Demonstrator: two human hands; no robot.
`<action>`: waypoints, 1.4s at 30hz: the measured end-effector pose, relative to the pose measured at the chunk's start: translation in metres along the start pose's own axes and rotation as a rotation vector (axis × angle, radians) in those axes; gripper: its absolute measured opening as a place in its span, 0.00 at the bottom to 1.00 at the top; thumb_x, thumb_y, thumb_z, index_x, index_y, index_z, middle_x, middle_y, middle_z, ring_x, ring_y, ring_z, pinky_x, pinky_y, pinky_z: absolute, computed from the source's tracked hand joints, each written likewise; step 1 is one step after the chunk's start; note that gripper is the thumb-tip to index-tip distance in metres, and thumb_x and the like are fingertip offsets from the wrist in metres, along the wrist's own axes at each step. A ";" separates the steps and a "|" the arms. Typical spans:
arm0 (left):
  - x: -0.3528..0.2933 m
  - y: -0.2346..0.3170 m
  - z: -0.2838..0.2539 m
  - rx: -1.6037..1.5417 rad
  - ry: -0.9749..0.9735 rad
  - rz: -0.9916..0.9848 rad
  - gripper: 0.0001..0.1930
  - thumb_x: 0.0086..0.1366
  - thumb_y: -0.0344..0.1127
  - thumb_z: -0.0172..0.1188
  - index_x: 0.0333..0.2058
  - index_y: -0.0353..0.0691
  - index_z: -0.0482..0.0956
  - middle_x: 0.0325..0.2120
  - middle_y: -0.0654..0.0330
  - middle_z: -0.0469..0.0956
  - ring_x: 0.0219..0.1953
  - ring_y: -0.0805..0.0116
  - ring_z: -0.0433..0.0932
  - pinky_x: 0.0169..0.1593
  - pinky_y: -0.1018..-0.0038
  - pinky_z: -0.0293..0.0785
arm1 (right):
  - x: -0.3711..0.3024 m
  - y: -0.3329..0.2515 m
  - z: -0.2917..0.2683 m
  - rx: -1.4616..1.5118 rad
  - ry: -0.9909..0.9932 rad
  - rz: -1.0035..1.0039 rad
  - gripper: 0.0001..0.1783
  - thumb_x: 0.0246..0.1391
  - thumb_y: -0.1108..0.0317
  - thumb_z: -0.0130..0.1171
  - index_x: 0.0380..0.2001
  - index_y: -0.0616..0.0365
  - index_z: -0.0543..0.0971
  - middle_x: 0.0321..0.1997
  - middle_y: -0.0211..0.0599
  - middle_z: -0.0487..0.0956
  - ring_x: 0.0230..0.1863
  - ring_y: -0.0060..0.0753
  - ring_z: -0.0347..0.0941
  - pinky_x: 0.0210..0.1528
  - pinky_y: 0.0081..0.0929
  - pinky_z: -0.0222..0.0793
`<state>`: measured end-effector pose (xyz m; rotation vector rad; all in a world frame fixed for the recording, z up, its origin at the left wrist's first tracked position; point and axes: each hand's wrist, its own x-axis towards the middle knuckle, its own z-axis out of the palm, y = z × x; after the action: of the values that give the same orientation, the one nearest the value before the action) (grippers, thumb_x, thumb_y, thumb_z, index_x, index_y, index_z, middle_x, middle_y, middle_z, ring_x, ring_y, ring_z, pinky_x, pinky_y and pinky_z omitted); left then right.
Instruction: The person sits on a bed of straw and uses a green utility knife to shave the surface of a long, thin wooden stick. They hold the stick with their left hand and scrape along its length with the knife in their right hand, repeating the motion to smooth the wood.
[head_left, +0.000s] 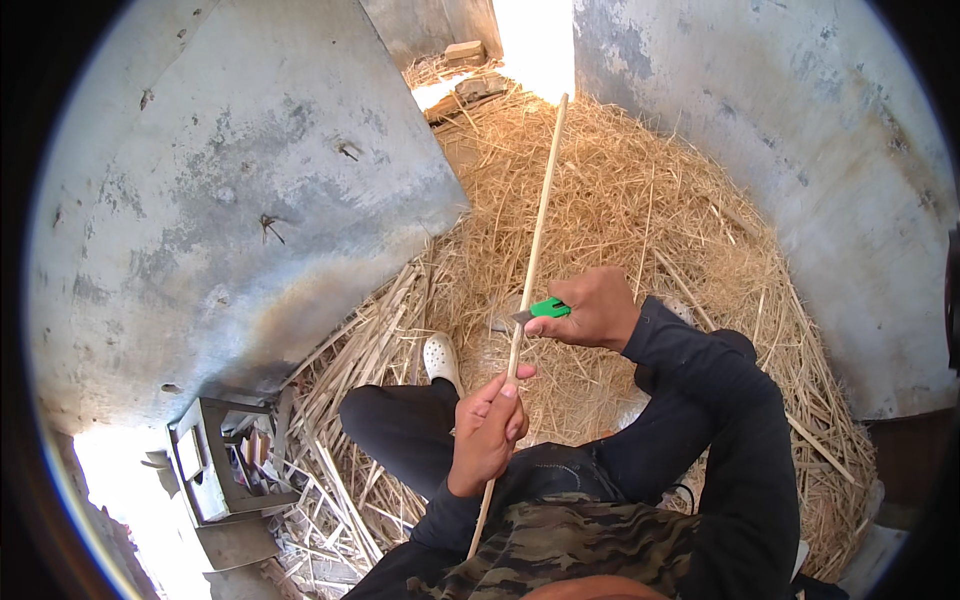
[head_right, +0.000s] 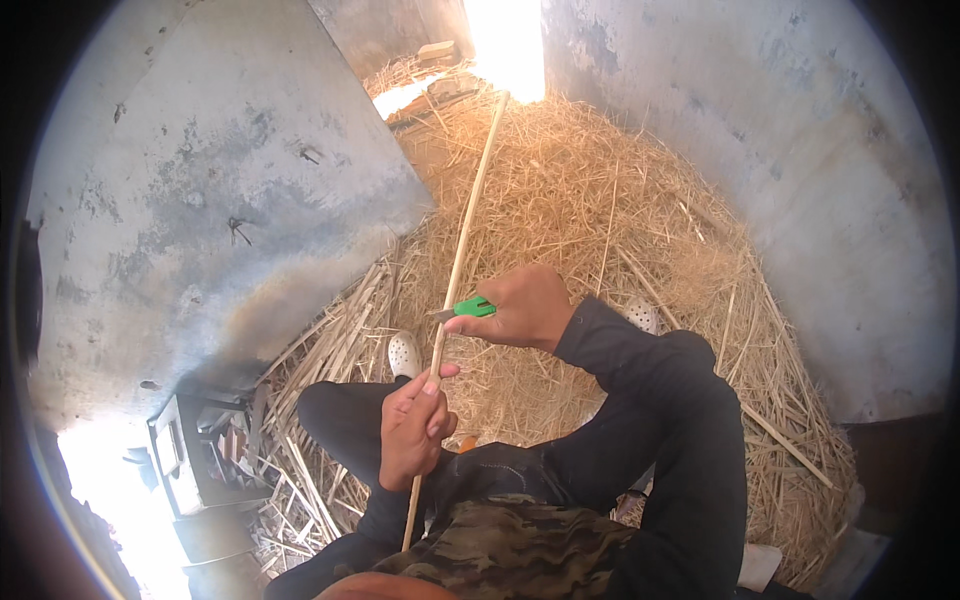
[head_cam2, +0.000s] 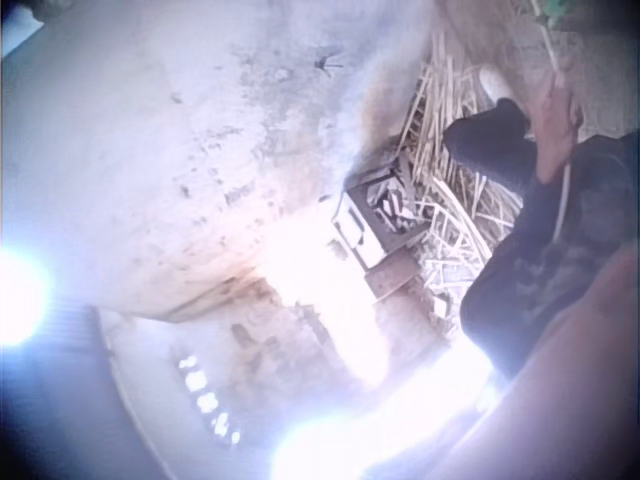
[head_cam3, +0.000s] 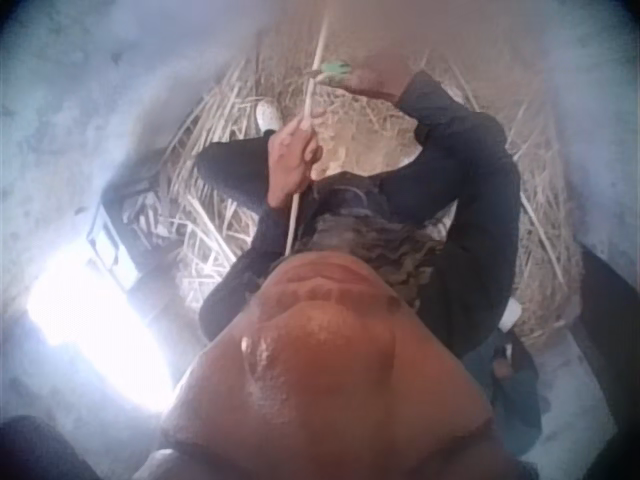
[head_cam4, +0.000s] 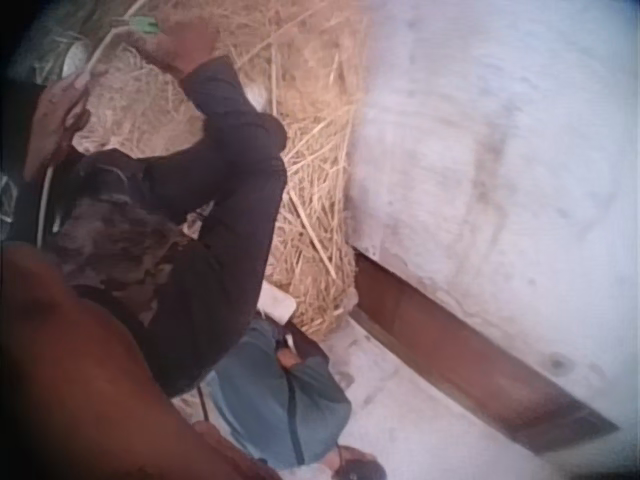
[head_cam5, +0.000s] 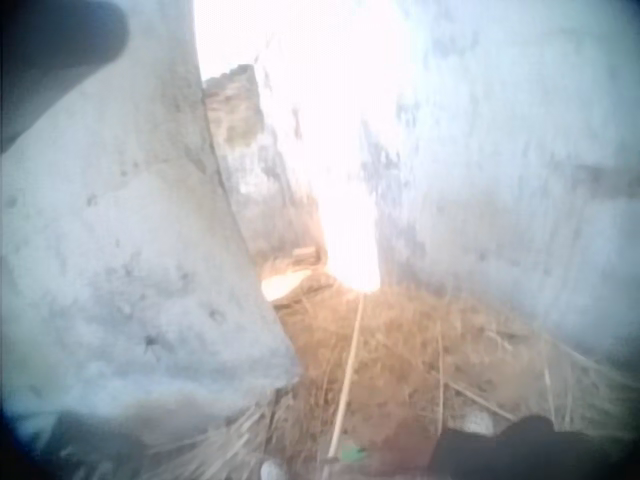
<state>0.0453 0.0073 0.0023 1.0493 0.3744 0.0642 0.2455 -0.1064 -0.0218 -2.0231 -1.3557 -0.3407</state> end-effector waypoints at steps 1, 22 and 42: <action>-0.001 0.001 0.000 0.024 -0.008 -0.001 0.17 0.72 0.34 0.44 0.54 0.29 0.68 0.13 0.71 0.59 0.15 0.85 0.54 0.20 0.85 0.52 | 0.003 0.008 -0.001 -0.054 0.012 0.048 0.39 0.51 0.26 0.46 0.08 0.50 0.72 0.04 0.29 0.63 0.06 0.28 0.59 0.11 0.30 0.54; -0.050 -0.017 -0.007 0.018 -0.121 -0.222 0.17 0.73 0.36 0.43 0.51 0.28 0.69 0.12 0.71 0.59 0.14 0.83 0.56 0.21 0.84 0.55 | 0.011 0.203 -0.059 -0.301 0.225 0.788 0.43 0.53 0.22 0.34 0.07 0.49 0.66 0.07 0.20 0.52 0.10 0.20 0.48 0.13 0.27 0.40; 0.005 0.006 0.002 -0.143 0.003 -0.088 0.17 0.74 0.40 0.38 0.39 0.31 0.69 0.08 0.70 0.57 0.06 0.81 0.48 0.16 0.81 0.52 | 0.002 0.004 -0.005 -0.032 -0.008 0.003 0.38 0.41 0.24 0.54 0.07 0.50 0.68 0.06 0.32 0.65 0.09 0.34 0.65 0.13 0.32 0.58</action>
<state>0.0516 0.0100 0.0064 0.8911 0.4123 0.0134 0.2506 -0.1090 -0.0180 -2.0545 -1.3602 -0.3552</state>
